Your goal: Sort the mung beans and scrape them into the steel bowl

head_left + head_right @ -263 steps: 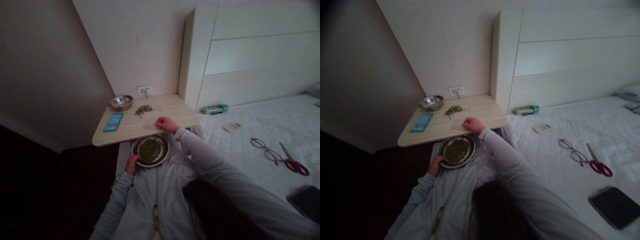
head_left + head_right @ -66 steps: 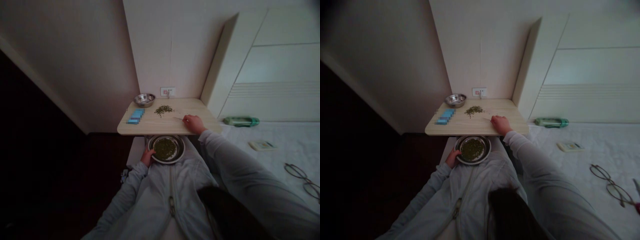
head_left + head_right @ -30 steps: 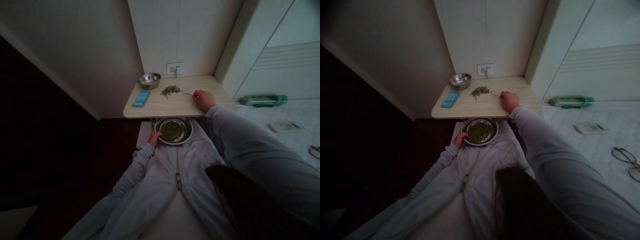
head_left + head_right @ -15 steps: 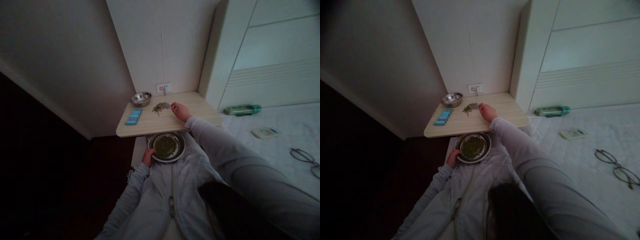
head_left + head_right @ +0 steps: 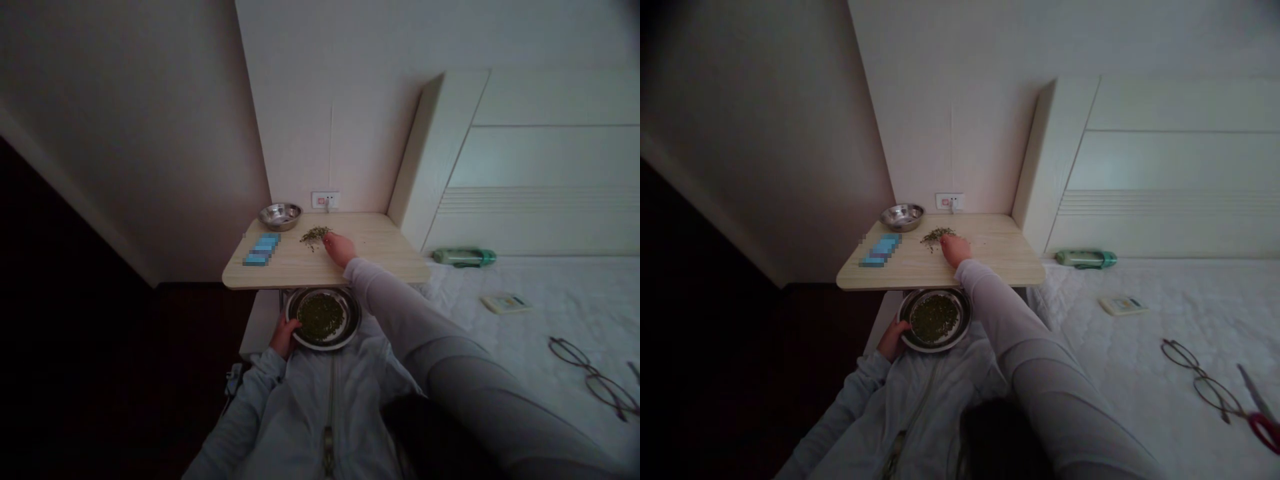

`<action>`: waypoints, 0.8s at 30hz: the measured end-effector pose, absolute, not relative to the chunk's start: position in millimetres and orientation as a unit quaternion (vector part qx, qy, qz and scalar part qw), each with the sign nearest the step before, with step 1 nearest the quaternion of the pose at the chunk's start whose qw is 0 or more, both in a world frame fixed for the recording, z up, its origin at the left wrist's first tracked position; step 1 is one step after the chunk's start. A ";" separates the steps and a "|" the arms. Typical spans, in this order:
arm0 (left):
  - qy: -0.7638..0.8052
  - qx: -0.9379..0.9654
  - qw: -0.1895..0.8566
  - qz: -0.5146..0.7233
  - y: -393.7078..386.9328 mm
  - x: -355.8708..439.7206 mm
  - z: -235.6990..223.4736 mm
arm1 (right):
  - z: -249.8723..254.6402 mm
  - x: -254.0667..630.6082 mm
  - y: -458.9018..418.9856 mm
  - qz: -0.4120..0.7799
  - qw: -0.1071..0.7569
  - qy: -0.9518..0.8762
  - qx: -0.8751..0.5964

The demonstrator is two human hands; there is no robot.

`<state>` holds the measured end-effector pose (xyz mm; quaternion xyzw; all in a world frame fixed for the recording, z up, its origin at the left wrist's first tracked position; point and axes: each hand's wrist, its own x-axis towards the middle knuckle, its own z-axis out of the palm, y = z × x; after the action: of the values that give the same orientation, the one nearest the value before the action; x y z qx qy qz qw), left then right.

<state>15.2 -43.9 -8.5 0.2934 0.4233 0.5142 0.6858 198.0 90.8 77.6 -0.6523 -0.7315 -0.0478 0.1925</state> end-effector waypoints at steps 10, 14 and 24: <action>0.431 0.278 0.684 0.519 -41.0 14.6 -16.2 | 71.6 187.8 85.4 -0.057 0.138 -0.758 -0.635; 0.434 0.278 0.687 0.512 -43.0 14.8 -12.9 | 73.6 191.3 79.1 -0.068 0.123 -0.775 -0.616; 0.441 0.274 0.686 0.509 -44.1 14.5 -6.8 | 75.2 198.4 67.0 -0.083 0.093 -0.802 -0.585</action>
<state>14.5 -44.1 -6.8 0.2742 0.4412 0.5094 0.6860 198.4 67.0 75.2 -0.5846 -0.8017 -0.0827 0.0928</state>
